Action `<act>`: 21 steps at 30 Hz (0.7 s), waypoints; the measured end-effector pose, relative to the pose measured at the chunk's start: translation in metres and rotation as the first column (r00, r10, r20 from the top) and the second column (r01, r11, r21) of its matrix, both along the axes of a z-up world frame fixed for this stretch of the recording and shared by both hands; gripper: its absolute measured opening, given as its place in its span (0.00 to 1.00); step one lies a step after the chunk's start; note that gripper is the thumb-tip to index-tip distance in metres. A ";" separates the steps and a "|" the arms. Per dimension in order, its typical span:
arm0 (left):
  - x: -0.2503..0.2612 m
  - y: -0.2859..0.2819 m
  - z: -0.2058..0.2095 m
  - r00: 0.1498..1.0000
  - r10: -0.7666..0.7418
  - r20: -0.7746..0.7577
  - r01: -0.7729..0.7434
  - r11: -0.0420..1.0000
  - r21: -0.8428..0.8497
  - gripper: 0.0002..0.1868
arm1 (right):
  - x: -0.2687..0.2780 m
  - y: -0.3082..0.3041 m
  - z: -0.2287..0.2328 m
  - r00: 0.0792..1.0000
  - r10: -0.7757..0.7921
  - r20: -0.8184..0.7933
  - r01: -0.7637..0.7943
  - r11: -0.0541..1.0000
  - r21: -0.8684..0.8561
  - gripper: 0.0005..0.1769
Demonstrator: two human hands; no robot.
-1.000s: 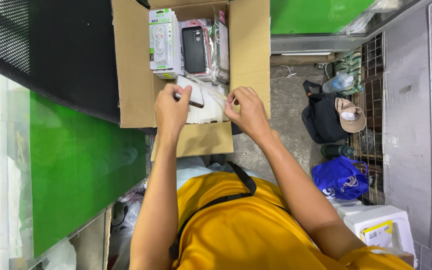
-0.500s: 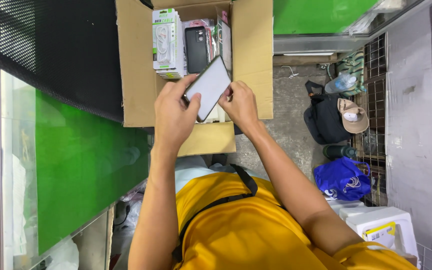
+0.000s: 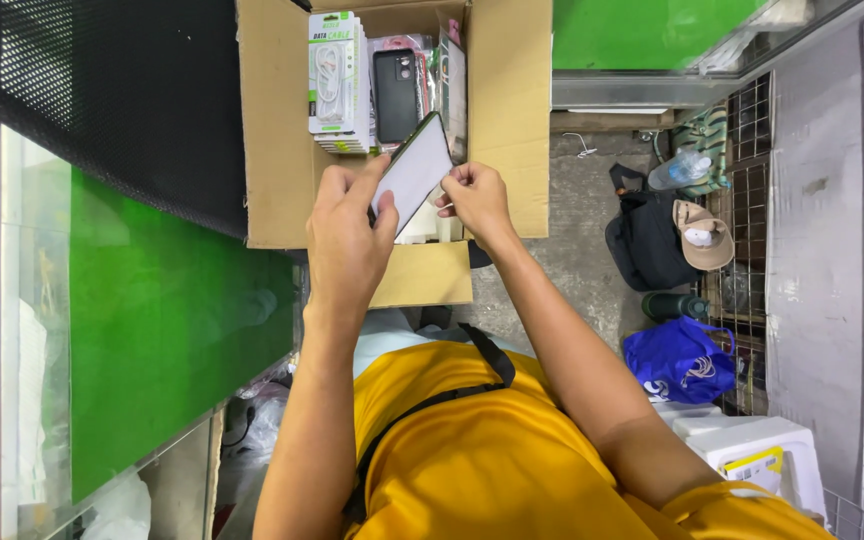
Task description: Unboxing and inspecting various mobile phone accessories, including cases and screen protectors, from a cardboard shipping box.
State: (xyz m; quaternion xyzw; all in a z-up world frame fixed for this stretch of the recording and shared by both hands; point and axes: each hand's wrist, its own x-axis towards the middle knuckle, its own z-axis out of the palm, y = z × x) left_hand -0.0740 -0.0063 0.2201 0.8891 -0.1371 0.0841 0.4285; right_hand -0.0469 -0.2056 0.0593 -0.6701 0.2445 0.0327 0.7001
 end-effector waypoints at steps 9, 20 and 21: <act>-0.004 0.002 0.001 0.993 -0.118 0.007 0.118 0.993 -0.014 0.20 | -0.001 0.002 0.013 0.998 0.058 -0.001 -0.058 0.998 0.017 0.05; -0.004 0.002 -0.009 1.000 0.029 0.003 -0.029 0.997 0.074 0.19 | -0.006 0.000 -0.019 0.993 0.016 0.118 -0.021 0.999 0.043 0.02; -0.004 0.000 -0.008 0.999 0.041 -0.009 -0.040 0.998 0.055 0.19 | -0.006 -0.001 -0.014 0.996 0.030 0.086 -0.031 0.999 0.014 0.03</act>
